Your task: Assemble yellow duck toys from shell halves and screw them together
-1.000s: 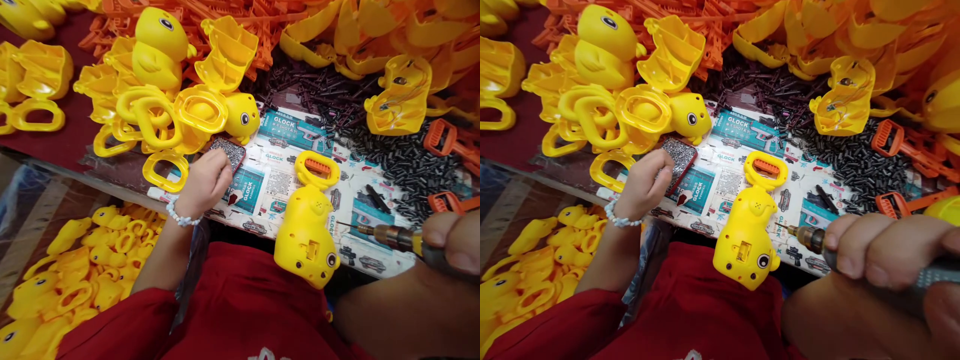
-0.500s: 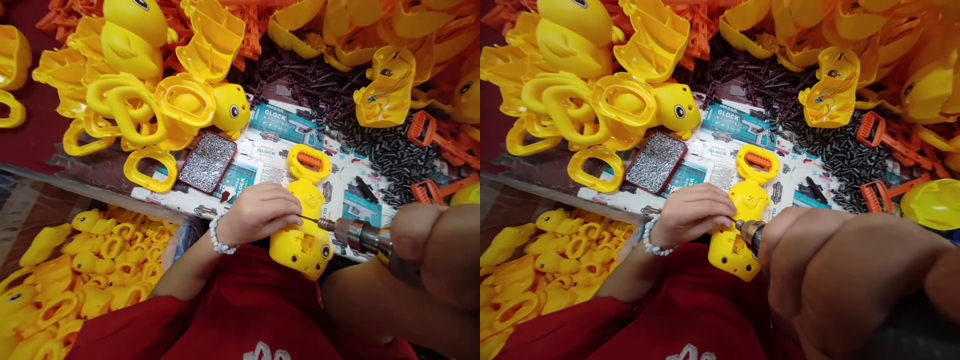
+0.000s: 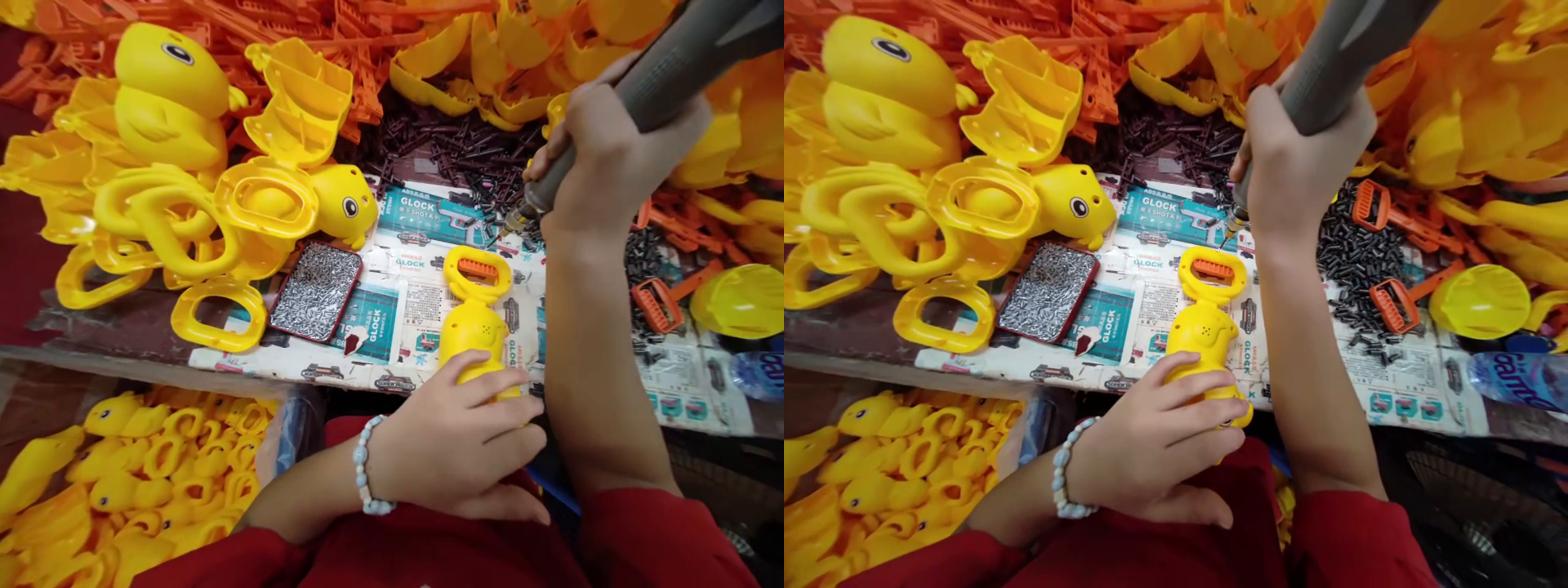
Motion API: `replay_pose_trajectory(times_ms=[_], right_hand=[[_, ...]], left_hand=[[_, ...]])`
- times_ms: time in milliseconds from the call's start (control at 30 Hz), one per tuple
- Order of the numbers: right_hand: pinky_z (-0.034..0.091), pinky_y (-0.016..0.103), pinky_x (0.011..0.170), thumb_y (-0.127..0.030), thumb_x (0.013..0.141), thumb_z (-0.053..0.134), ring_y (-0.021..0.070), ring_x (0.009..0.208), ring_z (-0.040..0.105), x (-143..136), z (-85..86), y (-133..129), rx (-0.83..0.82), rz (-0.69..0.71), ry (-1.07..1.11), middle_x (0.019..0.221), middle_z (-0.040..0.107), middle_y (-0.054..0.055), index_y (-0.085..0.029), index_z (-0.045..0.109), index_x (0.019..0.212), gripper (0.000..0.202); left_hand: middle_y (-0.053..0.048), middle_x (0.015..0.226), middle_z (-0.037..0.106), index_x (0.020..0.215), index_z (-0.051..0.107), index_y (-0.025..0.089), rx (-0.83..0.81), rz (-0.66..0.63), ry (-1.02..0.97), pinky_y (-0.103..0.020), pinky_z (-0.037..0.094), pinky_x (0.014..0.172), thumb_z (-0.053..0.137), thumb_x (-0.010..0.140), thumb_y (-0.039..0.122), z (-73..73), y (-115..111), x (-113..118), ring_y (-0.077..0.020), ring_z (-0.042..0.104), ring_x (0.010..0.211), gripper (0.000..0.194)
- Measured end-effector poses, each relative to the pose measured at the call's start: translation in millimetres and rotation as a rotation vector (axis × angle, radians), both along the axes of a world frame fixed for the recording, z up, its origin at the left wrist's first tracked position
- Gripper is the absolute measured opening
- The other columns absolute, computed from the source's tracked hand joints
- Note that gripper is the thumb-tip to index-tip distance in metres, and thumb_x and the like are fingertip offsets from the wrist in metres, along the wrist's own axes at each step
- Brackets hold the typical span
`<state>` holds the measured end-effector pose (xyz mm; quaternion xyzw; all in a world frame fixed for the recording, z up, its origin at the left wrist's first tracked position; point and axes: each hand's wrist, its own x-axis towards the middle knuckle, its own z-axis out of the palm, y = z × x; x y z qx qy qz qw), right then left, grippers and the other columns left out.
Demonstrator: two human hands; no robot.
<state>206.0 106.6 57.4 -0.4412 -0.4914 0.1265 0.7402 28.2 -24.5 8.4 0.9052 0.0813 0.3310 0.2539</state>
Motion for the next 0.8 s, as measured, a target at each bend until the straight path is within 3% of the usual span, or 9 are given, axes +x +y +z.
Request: replay_pose_trajectory(times_ms=[167,333,667,800], right_hand=[[0.038,0.026,0.034,0.007,0.081,0.046,0.0081,0.037,0.036,2,-8.8,5,-0.157,-0.06,-0.099,0.052,0.032,-0.006,-0.026,0.035,0.064,0.038],[0.038,0.024,0.035,0.005,0.081,0.048,0.0087,0.037,0.038,-6,-15.4,3,-0.295,-0.145,-0.14,0.047,0.03,-0.008,-0.024,0.031,0.063,0.038],[0.038,0.021,0.037,-0.003,0.08,0.048,0.0084,0.041,0.041,-6,-34.5,4,-0.245,-0.177,-0.13,0.052,0.03,-0.006,-0.021,0.029,0.069,0.029],[0.037,0.017,0.037,-0.006,0.077,0.052,0.0059,0.042,0.042,-5,-26.9,-7,-0.16,-0.214,-0.02,0.059,0.035,-0.006,-0.018,0.036,0.074,0.021]], left_hand=[[-0.004,0.112,0.068,0.095,0.064,0.016,0.021,-0.029,0.051,-0.041,0.036,0.101,0.048,0.09,0.05,-7.1,0,4,-0.0226,0.053,0.117,0.038],[-0.003,0.102,0.07,0.089,0.065,0.016,-0.014,0.037,-0.014,-0.038,0.038,0.099,0.047,0.091,0.039,-10.6,-4,9,-0.0194,0.057,0.11,0.029],[0.0,0.095,0.072,0.082,0.064,0.016,-0.03,0.065,-0.055,-0.039,0.04,0.096,0.052,0.088,0.034,-9.7,-6,12,-0.0172,0.061,0.103,0.023],[-0.003,0.101,0.071,0.081,0.064,0.016,0.0,0.053,0.013,-0.04,0.039,0.099,0.051,0.089,0.036,-9.1,-13,15,-0.019,0.06,0.107,0.024]])
